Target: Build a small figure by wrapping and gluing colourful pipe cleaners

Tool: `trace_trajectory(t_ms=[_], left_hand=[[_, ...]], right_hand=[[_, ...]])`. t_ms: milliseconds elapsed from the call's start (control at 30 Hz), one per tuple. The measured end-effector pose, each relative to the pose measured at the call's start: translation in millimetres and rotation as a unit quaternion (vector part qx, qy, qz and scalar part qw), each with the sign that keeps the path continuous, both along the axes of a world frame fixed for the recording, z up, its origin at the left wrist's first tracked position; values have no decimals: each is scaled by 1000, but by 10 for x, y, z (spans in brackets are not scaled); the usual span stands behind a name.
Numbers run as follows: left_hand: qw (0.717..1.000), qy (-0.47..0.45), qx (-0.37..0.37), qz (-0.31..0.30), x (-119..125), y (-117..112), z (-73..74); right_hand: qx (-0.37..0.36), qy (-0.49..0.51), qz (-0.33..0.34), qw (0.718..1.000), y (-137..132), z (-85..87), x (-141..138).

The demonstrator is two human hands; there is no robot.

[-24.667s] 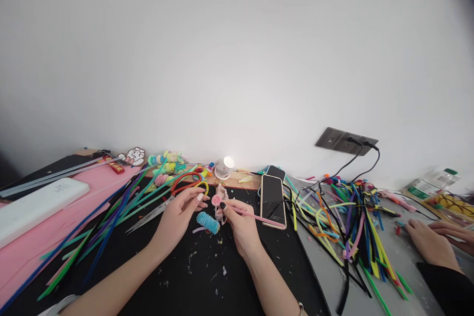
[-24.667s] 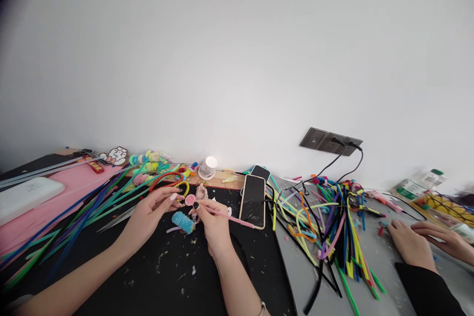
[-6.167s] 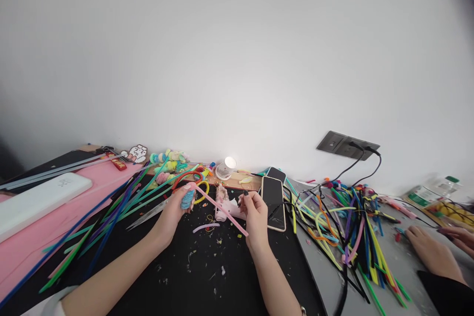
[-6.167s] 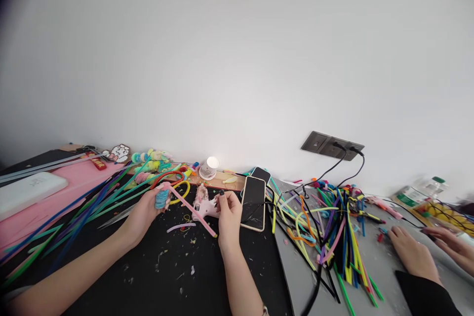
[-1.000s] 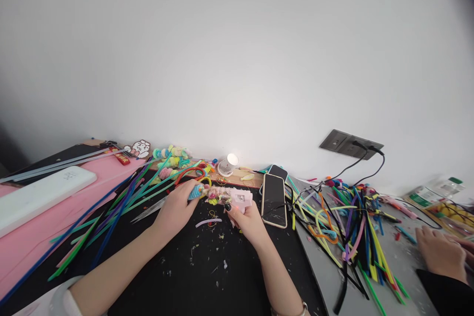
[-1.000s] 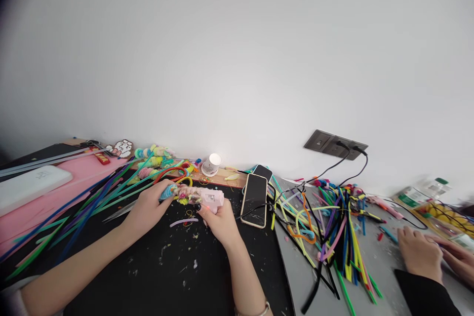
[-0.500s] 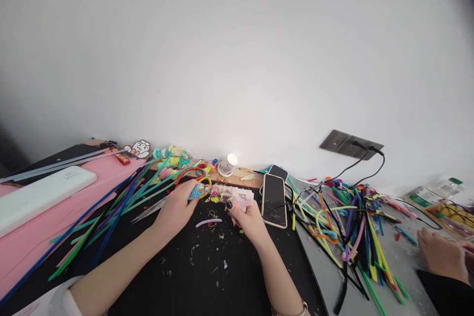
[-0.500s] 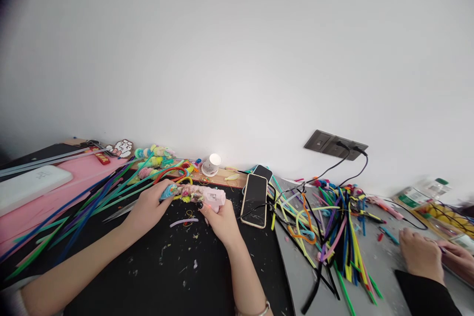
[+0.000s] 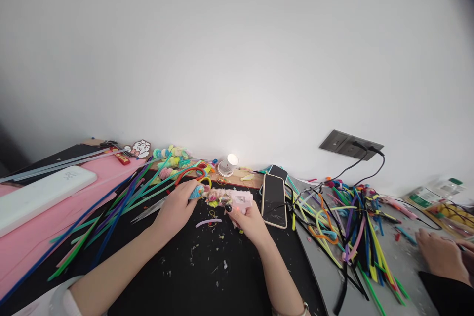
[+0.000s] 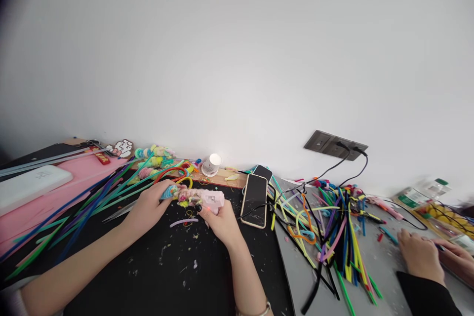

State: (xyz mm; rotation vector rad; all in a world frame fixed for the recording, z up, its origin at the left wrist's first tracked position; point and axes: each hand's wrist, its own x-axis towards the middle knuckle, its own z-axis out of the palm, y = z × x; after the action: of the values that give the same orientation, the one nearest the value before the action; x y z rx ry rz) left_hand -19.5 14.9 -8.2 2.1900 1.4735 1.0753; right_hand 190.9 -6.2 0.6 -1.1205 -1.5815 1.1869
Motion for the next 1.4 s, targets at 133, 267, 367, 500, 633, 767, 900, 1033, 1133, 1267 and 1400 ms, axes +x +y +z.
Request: trace_trajectory(t_ms=[133, 267, 367, 500, 633, 767, 900, 1033, 1133, 1267, 1400], left_hand=[[1000, 2, 8, -14, 1, 6, -9], [1000, 4, 17, -5, -12, 16, -32], [1000, 11, 20, -2, -19, 19, -36], [1000, 17, 17, -19, -17, 16, -33], [1000, 18, 11, -14, -20, 15, -26], [1000, 18, 7, -16, -23, 11, -14], [999, 30, 13, -31, -18, 14, -25], [999, 29, 20, -27, -22, 36, -62], [999, 16, 18, -22, -27, 47, -74], [999, 14, 18, -27, -27, 50, -76], [999, 16, 19, -24, -26, 54, -87]], right_hand=[[1, 4, -12, 1000, 2, 1, 5], [-1, -14, -17, 1000, 6, 3, 27], [0, -13, -7, 1000, 2, 6, 30], [-2, -14, -16, 1000, 4, 9, 25], [-8, -11, -19, 1000, 13, 1, 42], [7, -3, 0, 1000, 17, -14, 56], [10, -9, -9, 1000, 19, -2, 51], [2, -16, -28, 999, 24, 21, 53], [0, -11, -14, 1000, 19, 18, 56], [4, -5, -5, 1000, 11, 7, 50], [-6, -12, -22, 1000, 23, 17, 55]])
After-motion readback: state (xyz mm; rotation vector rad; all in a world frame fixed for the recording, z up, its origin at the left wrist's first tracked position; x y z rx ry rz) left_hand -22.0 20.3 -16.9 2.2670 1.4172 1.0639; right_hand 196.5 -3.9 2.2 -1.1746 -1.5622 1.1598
